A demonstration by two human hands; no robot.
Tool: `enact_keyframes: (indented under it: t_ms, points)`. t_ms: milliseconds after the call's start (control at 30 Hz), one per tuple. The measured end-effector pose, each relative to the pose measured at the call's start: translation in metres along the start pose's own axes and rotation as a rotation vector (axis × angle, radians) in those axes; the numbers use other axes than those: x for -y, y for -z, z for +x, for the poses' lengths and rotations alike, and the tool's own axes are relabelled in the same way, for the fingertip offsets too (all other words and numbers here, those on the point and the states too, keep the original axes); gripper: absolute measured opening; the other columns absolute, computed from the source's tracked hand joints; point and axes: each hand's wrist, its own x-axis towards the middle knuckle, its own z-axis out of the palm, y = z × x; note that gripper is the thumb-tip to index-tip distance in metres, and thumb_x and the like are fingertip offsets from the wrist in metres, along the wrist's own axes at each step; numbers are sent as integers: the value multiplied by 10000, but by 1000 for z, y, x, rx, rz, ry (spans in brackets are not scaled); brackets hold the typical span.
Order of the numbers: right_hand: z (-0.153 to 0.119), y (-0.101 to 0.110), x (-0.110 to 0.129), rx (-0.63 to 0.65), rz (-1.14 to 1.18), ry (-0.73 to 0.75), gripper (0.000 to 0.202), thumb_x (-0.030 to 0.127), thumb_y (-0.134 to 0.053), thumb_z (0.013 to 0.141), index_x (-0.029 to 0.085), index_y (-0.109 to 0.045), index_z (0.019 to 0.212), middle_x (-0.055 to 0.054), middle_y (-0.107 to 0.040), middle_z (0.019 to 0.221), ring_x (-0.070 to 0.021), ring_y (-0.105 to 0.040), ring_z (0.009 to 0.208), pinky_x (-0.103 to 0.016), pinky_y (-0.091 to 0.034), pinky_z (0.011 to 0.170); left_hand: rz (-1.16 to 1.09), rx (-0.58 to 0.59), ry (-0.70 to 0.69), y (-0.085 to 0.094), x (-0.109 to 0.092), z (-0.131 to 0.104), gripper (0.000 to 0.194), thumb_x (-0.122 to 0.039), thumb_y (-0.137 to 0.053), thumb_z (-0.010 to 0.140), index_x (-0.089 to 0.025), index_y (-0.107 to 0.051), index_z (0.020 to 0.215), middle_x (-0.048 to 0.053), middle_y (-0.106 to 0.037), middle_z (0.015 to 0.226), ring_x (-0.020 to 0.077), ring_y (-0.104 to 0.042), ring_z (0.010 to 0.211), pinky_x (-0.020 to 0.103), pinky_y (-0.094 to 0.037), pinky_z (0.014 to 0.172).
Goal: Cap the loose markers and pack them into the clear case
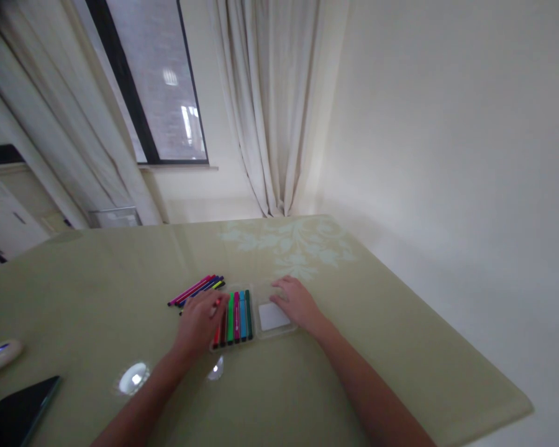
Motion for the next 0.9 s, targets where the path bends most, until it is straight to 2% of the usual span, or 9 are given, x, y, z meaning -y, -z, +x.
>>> enact_keyframes:
  t_ms: [67, 167, 300, 433, 667, 767, 833, 900]
  points:
    - [-8, -1, -9, -1, -23, -11, 294, 233, -692, 946, 148, -738, 1224, -147, -703, 1259, -276, -626, 1214, -416, -454, 1091, 93, -37, 166, 6, 11, 2, 288, -293, -445, 1062, -219, -708, 972, 83, -767, 1035, 290, -676, 994, 429, -486, 864]
    - [-13, -4, -14, 7, -67, 8, 276, 202, -724, 917, 146, -748, 1187, -140, -703, 1230, -279, -620, 1193, -412, -459, 1081, 253, 44, 255, 11, 19, 2, 245, -250, -474, 1037, -210, -715, 1032, 99, -756, 1116, 313, -663, 1047, 452, -477, 905]
    - [-12, -8, -17, -11, -74, 33, 262, 192, -723, 911, 170, -750, 1171, -126, -714, 1189, -276, -635, 1159, -418, -478, 1054, 364, 130, 241, 10, 17, 0, 230, -258, -497, 1031, -192, -716, 1053, 110, -741, 1144, 308, -658, 1088, 441, -467, 948]
    - [-10, -10, -21, -127, -16, 50, 211, 195, -696, 922, 202, -752, 1126, -106, -717, 1139, -260, -650, 1108, -400, -516, 982, 420, 161, 206, 7, 12, -1, 231, -246, -505, 1023, -167, -718, 1067, 138, -729, 1166, 308, -651, 1118, 422, -459, 954]
    - [-12, -4, -5, -356, 102, 123, 119, 223, -645, 966, 213, -748, 1025, -75, -718, 982, -241, -647, 958, -396, -520, 914, 492, 108, 228, 16, 12, 0, 354, -191, -329, 1054, -110, -672, 1079, 162, -711, 1053, 334, -652, 1011, 442, -471, 863]
    - [-15, -6, 9, -365, 227, 136, 132, 287, -636, 987, 223, -750, 1009, -68, -717, 954, -220, -654, 884, -363, -536, 831, 326, 31, 254, 17, 10, 2, 376, -252, -287, 1075, -123, -638, 1110, 161, -715, 1038, 337, -666, 975, 459, -480, 867]
    - [-17, -10, 18, -318, 378, 131, 183, 334, -662, 978, 228, -740, 1105, -67, -729, 992, -200, -669, 848, -326, -545, 750, 30, -38, 275, 12, 0, 2, 351, -325, -306, 1082, -161, -611, 1145, 138, -724, 1066, 306, -686, 956, 433, -503, 863]
    - [-18, -14, 25, -245, 556, 111, 326, 363, -715, 943, 236, -697, 1243, -70, -744, 1068, -192, -692, 873, -306, -552, 726, -307, -61, 281, 5, -17, -2, 325, -379, -336, 1080, -198, -591, 1166, 96, -728, 1042, 264, -697, 912, 380, -529, 810]
